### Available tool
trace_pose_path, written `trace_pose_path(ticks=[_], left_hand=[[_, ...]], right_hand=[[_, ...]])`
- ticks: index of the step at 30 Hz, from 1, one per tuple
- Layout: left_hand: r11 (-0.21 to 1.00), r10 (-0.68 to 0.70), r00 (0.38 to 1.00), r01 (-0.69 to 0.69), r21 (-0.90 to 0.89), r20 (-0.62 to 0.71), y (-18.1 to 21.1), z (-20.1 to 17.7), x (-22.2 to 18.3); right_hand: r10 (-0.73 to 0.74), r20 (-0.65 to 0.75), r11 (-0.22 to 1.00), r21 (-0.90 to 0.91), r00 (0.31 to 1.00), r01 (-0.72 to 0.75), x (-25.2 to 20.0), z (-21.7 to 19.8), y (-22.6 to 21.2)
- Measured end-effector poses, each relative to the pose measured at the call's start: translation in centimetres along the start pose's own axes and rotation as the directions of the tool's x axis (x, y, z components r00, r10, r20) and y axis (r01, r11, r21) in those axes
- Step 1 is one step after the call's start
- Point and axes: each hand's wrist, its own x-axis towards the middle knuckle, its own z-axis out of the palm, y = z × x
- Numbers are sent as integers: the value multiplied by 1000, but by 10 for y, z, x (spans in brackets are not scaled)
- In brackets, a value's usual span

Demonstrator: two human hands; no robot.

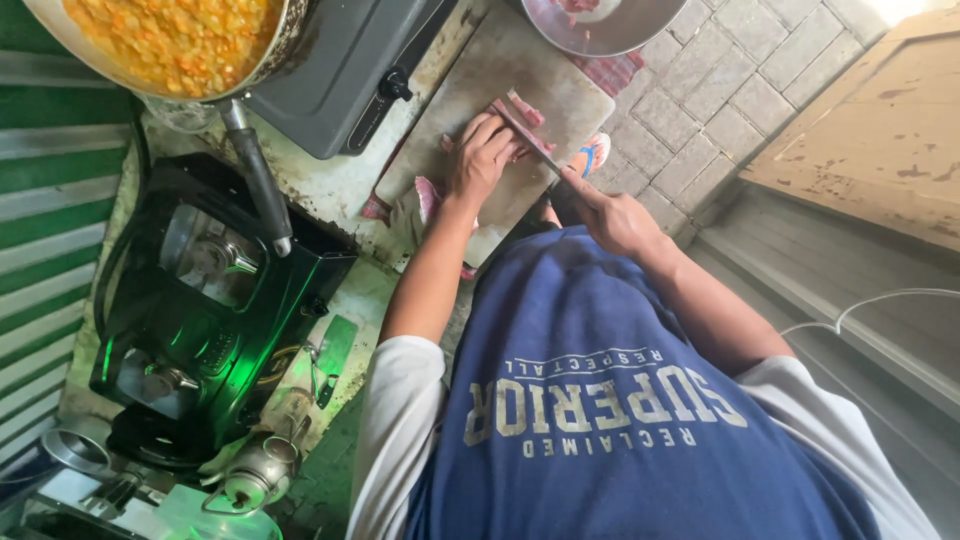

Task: The person is dicing raw meat into small pieces on a wooden cutting board using a kitchen knife.

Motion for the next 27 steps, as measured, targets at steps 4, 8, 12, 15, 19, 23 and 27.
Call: trace_pose_path(ticks=[4,8,12,15,19,23,27], left_hand=[[1000,5,1000,-6,29,13,1,-1,0],[999,-11,1000,11,48,5,47,-48,30],[995,-45,999,44,91,12,34,-30,22],[988,-91,996,90,127,5,19,-12,15],[986,-122,993,121,110,-1,13,-1,6],[989,-120,992,122,86,-32,23,-10,13],[994,-111,993,112,-5,32,29,-26,15]], right_hand=[[47,36,994,-97,998,-43,-3,1,-5],[-174,59,982,84,983,169,40,3,-22],[-198,25,980,-7,980,198,71,22,-4],[-90,82,996,-4,993,90,42,0,-10],[123,130,992,-19,984,-122,13,-11,-18],[56,71,998,26,996,-58,49,8,-9],[-151,5,986,76,988,150,45,10,0]])
